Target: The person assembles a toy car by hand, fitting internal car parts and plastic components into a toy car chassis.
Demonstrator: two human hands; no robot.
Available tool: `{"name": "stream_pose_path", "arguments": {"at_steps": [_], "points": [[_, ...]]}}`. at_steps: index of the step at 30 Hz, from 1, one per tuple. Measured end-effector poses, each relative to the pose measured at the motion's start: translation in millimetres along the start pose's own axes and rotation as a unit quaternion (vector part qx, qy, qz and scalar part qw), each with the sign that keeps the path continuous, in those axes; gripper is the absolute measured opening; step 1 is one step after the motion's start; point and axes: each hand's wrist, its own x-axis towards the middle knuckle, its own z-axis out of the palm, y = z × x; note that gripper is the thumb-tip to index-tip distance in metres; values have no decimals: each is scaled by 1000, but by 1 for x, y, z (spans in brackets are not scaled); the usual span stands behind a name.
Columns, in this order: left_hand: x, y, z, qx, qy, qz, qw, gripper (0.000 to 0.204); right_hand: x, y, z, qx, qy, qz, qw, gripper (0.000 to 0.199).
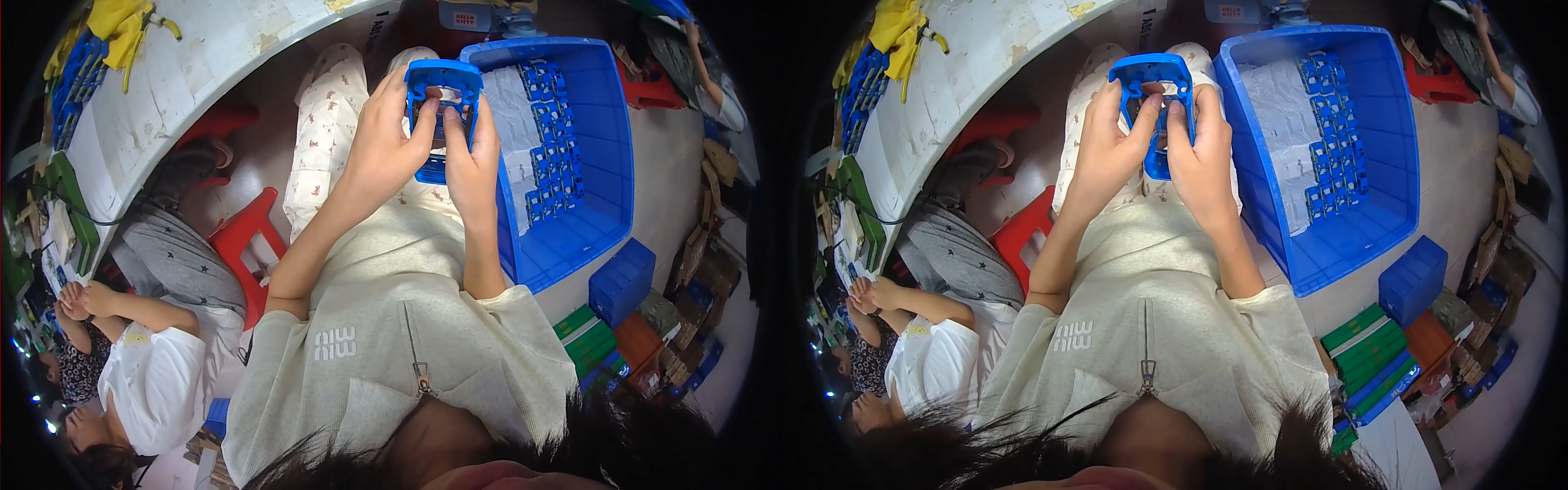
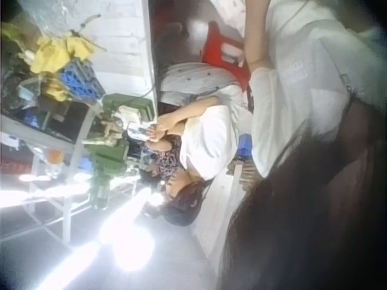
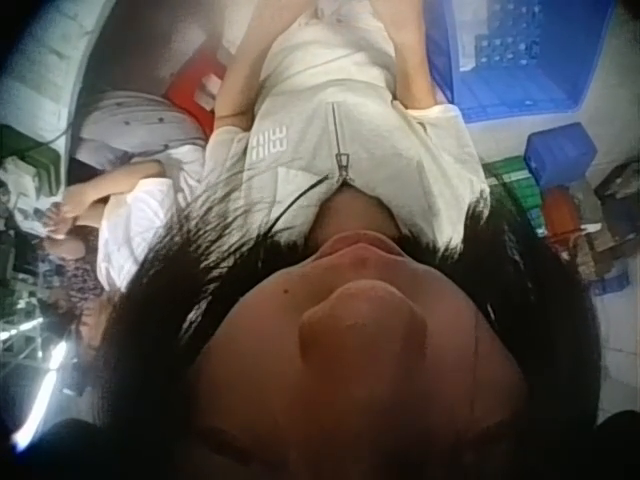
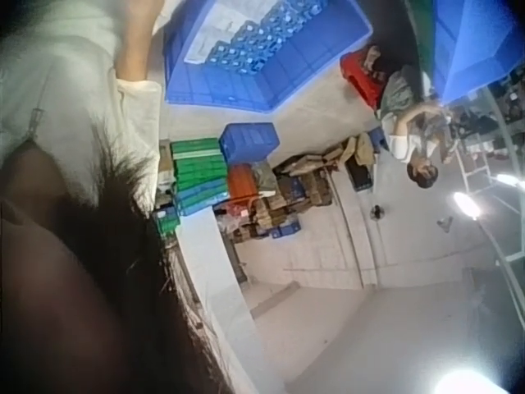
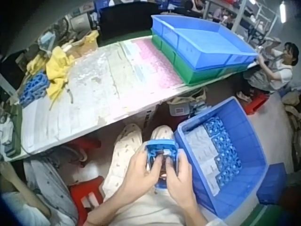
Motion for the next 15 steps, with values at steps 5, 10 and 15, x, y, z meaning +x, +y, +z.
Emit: {"name": "stream_pose_path", "arguments": {"at_steps": [5, 10, 15], "points": [[1, -2, -1, 8, -9, 0, 1000, 16, 1, -2, 1, -33, 6, -20, 999, 4], [2, -7, -4, 35, -11, 0, 999, 14, 0, -1, 1, -92, 4, -40, 995, 4], [2, -3, -4, 12, -14, 21, 1000, 17, 0, -2, 3, 14, 5, -1, 1000, 5]]}}
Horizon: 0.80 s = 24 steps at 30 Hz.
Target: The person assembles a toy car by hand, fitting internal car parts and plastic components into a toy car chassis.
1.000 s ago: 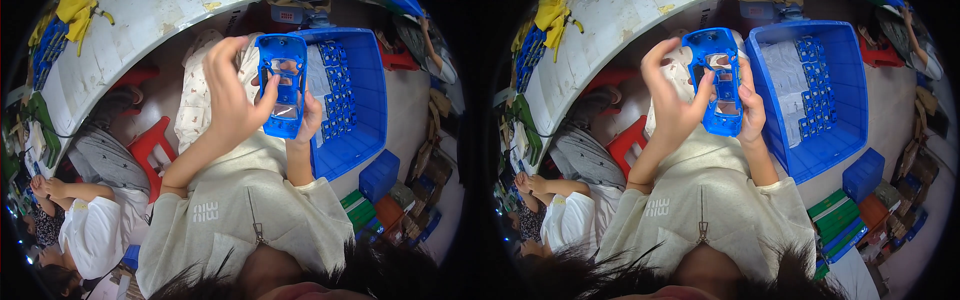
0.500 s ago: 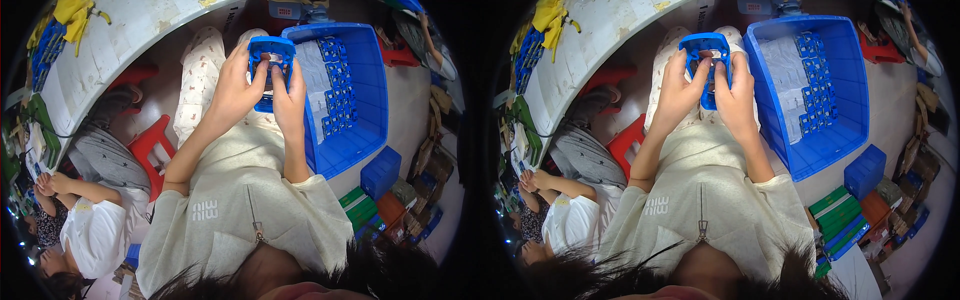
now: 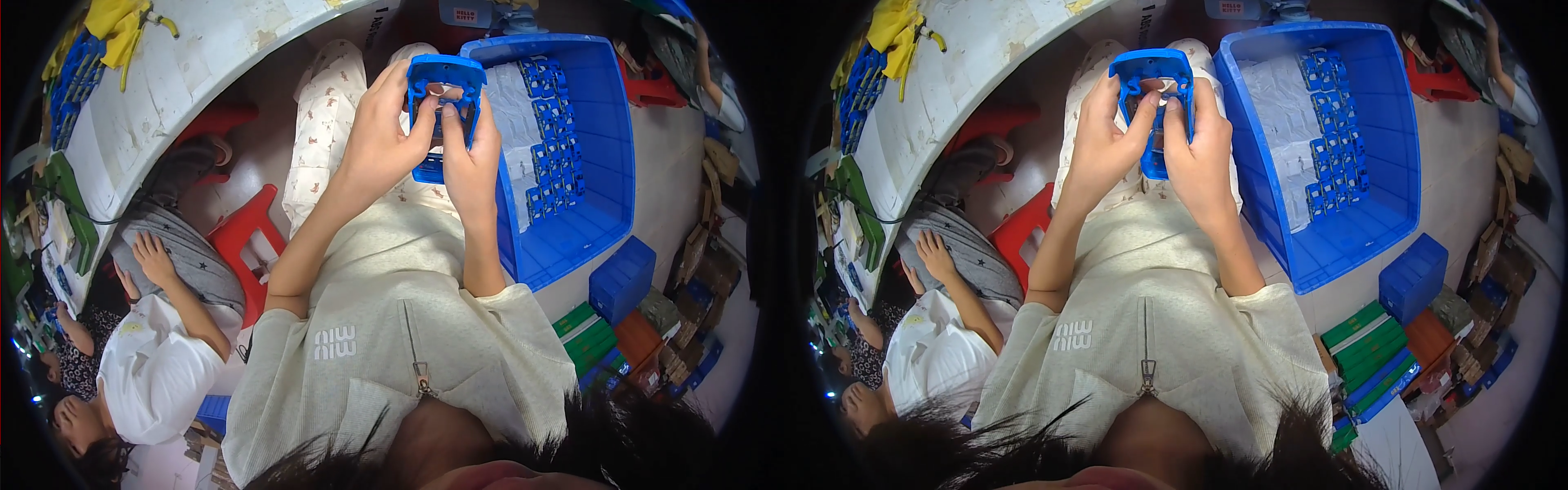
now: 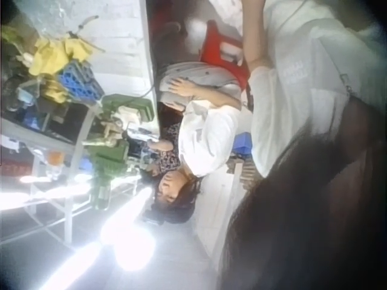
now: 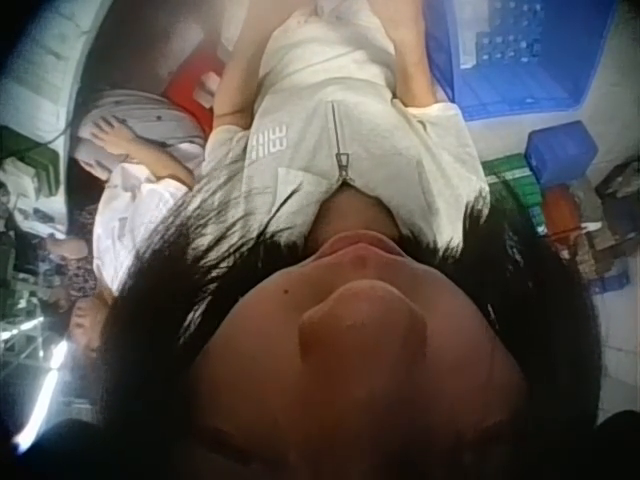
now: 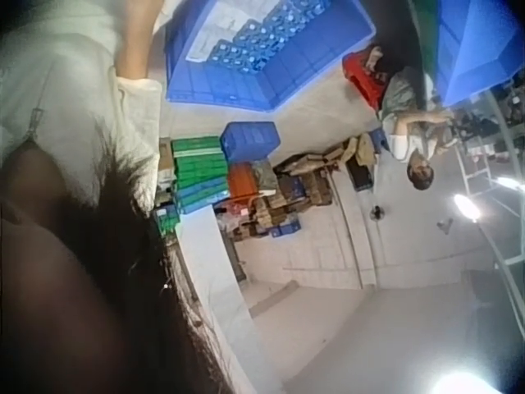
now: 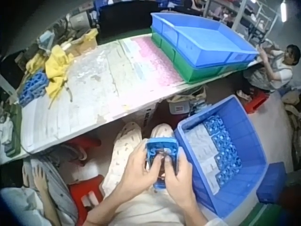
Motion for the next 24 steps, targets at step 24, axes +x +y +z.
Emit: {"name": "stream_pose_path", "arguments": {"at_steps": [24], "points": [[-10, -7, 6, -40, 41, -4, 998, 12, 1, -16, 6, -2, 18, -46, 999, 4]]}}
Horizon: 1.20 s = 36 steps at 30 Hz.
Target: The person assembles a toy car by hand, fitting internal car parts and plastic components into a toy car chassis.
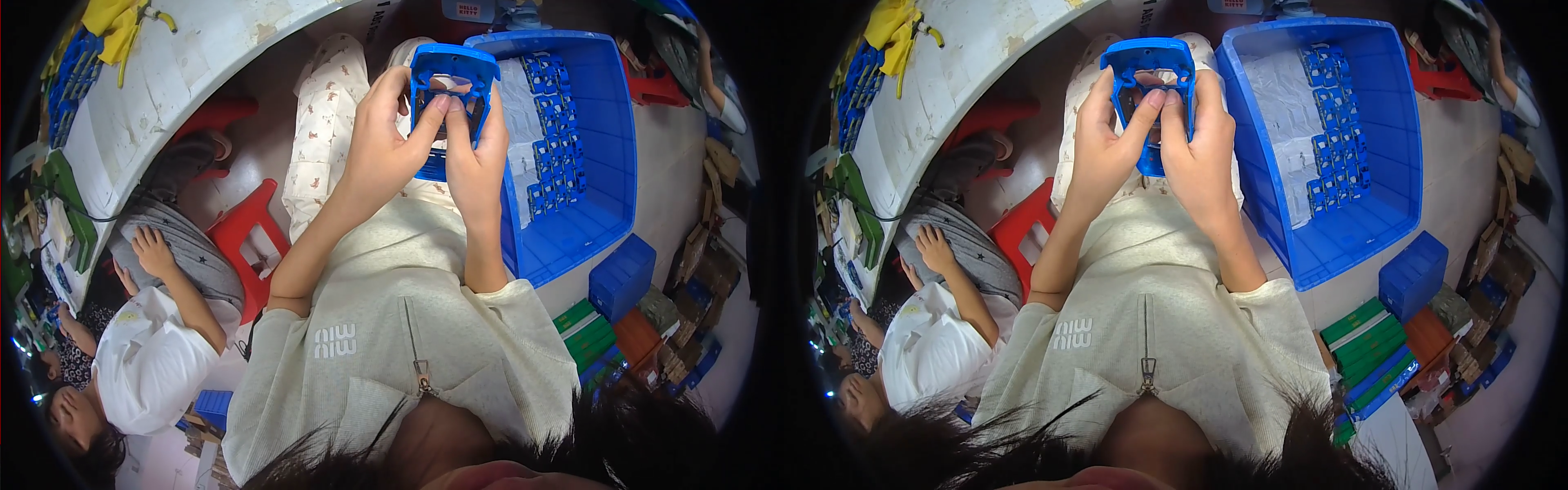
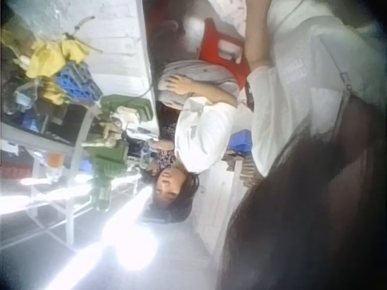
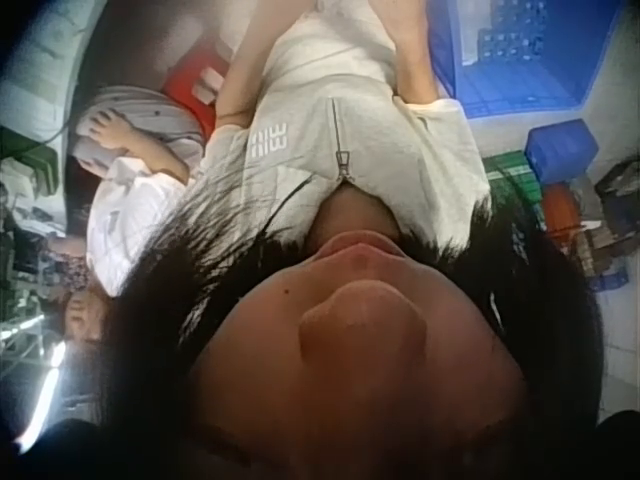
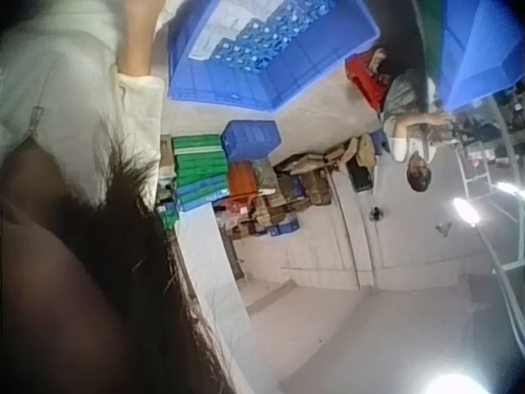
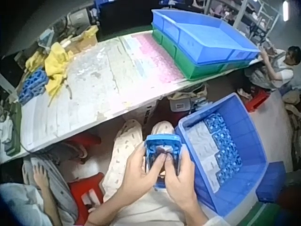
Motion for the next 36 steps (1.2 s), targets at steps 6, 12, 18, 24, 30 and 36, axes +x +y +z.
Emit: {"name": "stream_pose_path", "arguments": {"at_steps": [6, 12, 18, 24, 30, 36], "points": [[-1, 4, 5, -107, 8, -74, 992, 13, -3, 9, -5, -33, -16, -2, 999, 3], [1, 2, 3, -163, 8, -74, 984, 17, -2, 10, -4, -91, -29, -13, 995, 4], [5, 10, 0, -163, 52, -97, 981, 10, -8, 9, -10, 1, -100, 41, 994, 12], [8, 1, -2, -84, 15, -85, 993, 12, -9, 20, -12, -10, -99, 59, 993, 13], [5, -6, -2, -132, 6, -115, 985, 15, -10, 20, -12, -2, -93, 73, 993, 12], [-11, -10, 3, -245, -8, -150, 958, 26, -8, 30, -13, -2, -77, 79, 994, 9]]}}
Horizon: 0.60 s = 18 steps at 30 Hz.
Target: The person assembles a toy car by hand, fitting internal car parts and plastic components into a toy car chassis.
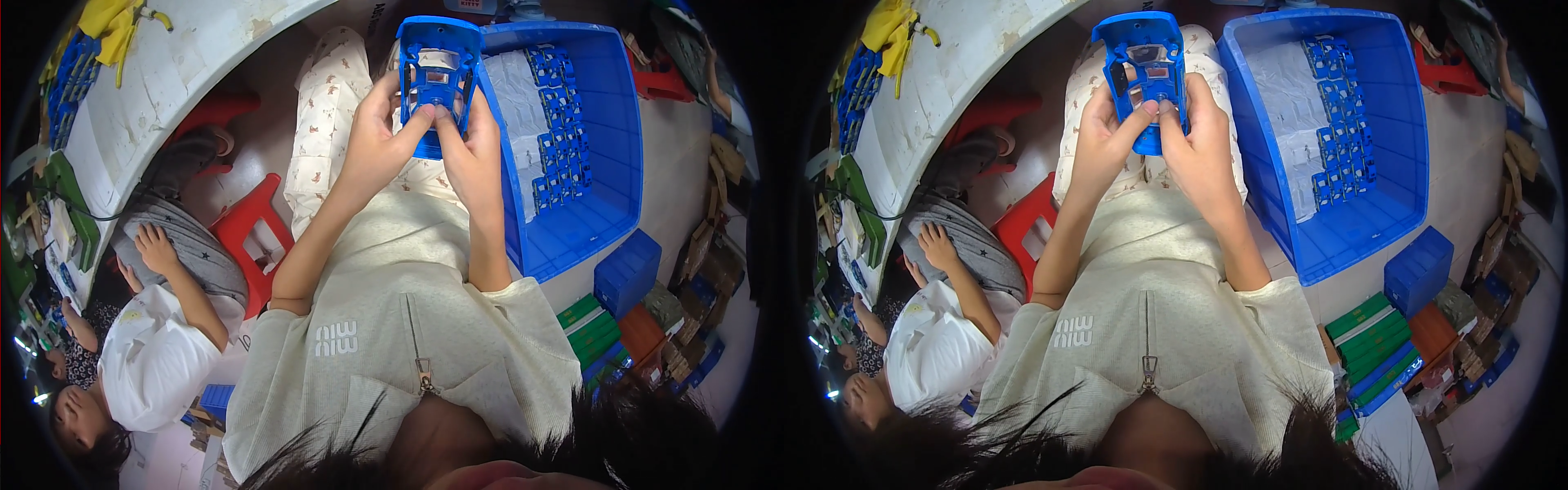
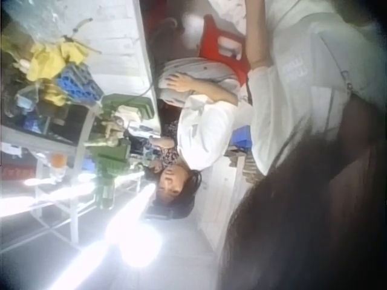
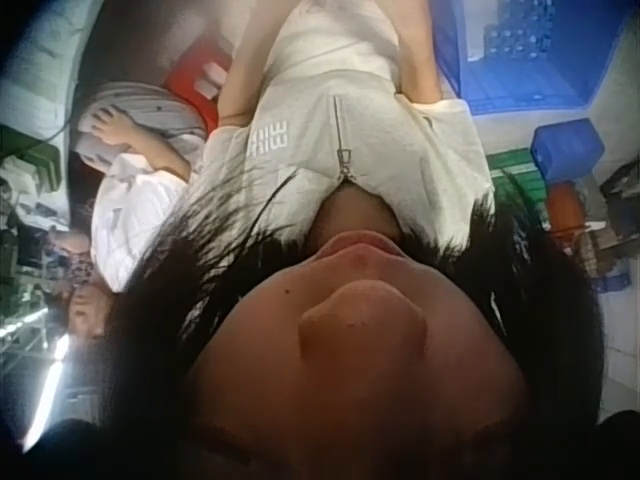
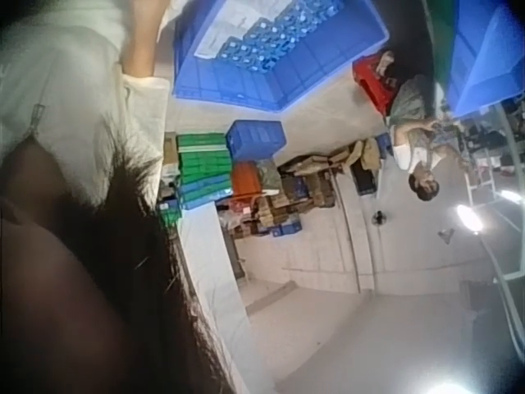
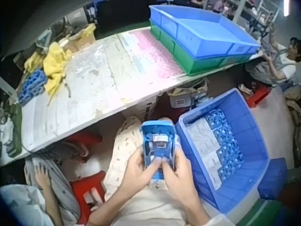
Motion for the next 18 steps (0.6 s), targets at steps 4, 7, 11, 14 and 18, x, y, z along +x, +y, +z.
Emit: {"name": "stream_pose_path", "arguments": {"at_steps": [4, 7, 11, 14, 18], "points": [[-2, 2, 1, -12, -9, -26, 1000, 24, -1, -2, 3, -1, 2, -19, 1000, 10], [-1, 1, -3, 6, -14, -34, 999, 21, -1, -3, 4, 2, -1, -2, 1000, 10], [-1, 1, -4, 24, 1, -29, 999, 20, 0, 1, 5, 7, -12, 8, 1000, 10], [-3, 2, -4, 16, -7, -45, 999, 21, -1, -1, 6, 9, -16, 7, 1000, 11], [-9, 4, -6, -10, -42, -44, 998, 26, -4, -2, 5, 43, -18, 34, 998, 14]]}}
